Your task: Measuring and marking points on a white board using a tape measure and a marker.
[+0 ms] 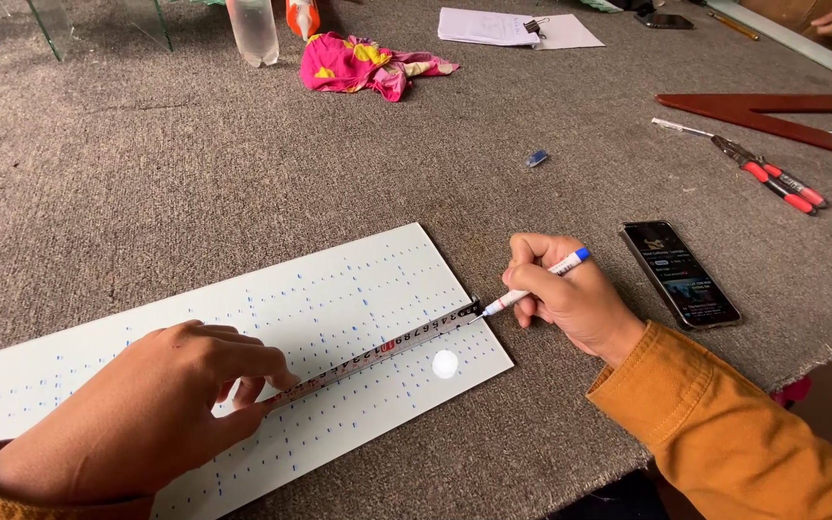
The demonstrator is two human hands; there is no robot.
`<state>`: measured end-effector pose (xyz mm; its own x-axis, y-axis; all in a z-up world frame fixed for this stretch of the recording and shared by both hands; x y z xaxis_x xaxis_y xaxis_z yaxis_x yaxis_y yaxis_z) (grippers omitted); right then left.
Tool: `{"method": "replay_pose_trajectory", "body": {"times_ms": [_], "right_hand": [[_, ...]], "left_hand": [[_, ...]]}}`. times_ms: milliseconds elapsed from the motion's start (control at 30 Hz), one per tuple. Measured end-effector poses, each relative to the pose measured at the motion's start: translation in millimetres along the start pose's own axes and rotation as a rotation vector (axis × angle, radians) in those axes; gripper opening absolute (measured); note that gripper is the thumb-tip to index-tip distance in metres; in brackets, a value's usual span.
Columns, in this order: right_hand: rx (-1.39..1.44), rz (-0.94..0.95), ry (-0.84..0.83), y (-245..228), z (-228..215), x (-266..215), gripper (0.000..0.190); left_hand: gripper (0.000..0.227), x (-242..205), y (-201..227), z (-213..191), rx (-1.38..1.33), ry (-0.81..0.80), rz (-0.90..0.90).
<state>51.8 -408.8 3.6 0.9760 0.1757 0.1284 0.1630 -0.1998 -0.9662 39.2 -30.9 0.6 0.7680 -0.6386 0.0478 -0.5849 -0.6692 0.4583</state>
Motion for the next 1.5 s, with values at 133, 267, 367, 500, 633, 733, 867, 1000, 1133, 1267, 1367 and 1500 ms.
{"method": "replay_pose_trajectory", "body": {"times_ms": [133, 267, 367, 500, 633, 733, 867, 1000, 1133, 1267, 1367, 1500], "right_hand": [[0.012, 0.001, -0.002, 1.8, -0.3, 0.4, 0.030], [-0.008, -0.012, -0.003, 1.3, 0.2, 0.2, 0.032], [-0.019, -0.011, 0.007, 2.2, 0.2, 0.2, 0.033], [-0.011, -0.011, 0.005, 4.5, -0.5, 0.6, 0.032], [-0.015, -0.004, 0.011, 3.2, 0.0, 0.3, 0.035], [-0.016, -0.007, 0.009, 2.8, -0.2, 0.3, 0.032], [-0.003, -0.013, -0.010, 1.8, -0.3, 0.4, 0.033], [-0.007, 0.021, 0.062, 1.8, -2.5, 1.0, 0.035], [-0.007, 0.052, 0.111, 7.0, -7.2, 1.9, 0.034], [-0.033, 0.053, 0.104, 1.4, -5.4, 1.2, 0.034], [-0.040, 0.044, 0.088, 1.0, -5.7, 1.6, 0.036], [-0.038, 0.033, 0.110, 6.6, -6.9, 2.6, 0.033]], "left_hand": [[0.029, -0.2, -1.3, 0.7, 0.038, -0.023, -0.067], [0.029, -0.1, -1.0, 0.6, 0.041, -0.040, -0.082], [0.029, -0.1, -2.4, 1.5, 0.050, -0.042, -0.092], [0.027, 0.0, -2.3, 1.8, 0.023, -0.009, -0.046], [0.027, -0.1, -0.9, 0.9, 0.023, -0.012, -0.044], [0.027, -0.6, -2.1, 1.1, 0.031, -0.024, -0.073], [0.027, -0.2, -1.7, 1.5, 0.031, -0.018, -0.054], [0.026, 0.1, -1.1, 0.7, 0.033, -0.023, -0.052], [0.027, 0.3, -0.2, 0.3, 0.020, -0.017, -0.046], [0.027, 0.4, -1.5, 1.5, 0.030, -0.016, -0.046], [0.028, 0.5, -0.4, 0.7, 0.027, -0.019, -0.040], [0.027, 0.4, -0.5, 0.6, 0.036, -0.027, -0.049]]}}
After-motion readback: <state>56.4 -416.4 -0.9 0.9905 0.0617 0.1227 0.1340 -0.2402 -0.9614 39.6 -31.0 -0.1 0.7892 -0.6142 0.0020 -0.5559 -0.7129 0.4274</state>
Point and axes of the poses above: each hand's wrist, its own x-axis towards the middle knuckle, its own z-axis out of the palm, y = z × x, the point moved 5 cm from there along x, towards the middle knuckle, and after that the axes turned 9 degrees about -x, right-handed, at the moved point
